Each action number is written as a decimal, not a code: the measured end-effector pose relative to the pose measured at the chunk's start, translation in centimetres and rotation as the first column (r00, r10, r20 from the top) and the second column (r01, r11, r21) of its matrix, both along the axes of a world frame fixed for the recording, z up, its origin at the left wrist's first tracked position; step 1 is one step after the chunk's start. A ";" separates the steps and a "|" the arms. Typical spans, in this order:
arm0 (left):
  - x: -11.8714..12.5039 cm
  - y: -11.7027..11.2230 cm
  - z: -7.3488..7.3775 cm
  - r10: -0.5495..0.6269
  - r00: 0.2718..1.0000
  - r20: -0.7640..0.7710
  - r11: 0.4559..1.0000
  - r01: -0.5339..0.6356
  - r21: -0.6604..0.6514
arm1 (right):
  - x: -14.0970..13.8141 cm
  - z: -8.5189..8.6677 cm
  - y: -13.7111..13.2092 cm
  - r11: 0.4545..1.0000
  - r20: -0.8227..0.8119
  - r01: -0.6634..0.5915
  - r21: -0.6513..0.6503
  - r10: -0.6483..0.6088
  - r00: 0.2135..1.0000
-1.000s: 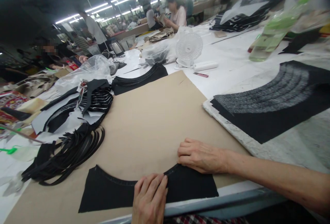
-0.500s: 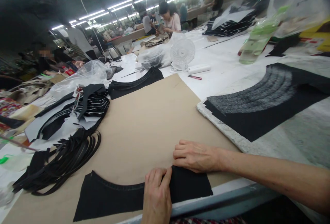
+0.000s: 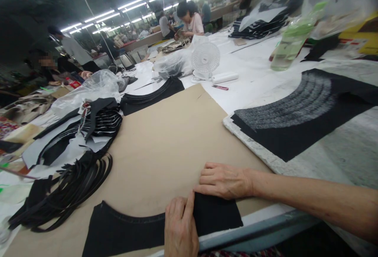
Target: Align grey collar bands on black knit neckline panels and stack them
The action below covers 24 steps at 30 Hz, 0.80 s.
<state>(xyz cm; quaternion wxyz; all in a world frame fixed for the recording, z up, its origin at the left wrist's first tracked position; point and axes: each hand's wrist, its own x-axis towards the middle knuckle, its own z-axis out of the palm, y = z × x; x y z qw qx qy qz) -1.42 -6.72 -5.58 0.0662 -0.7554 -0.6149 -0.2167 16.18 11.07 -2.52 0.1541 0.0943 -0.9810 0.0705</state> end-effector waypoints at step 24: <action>0.7 0.4 -0.7 -0.021 0.991 -0.133 1.000 0.023 0.018 | 1.4 0.0 0.8 1.000 0.042 0.014 0.000 -0.014 0.999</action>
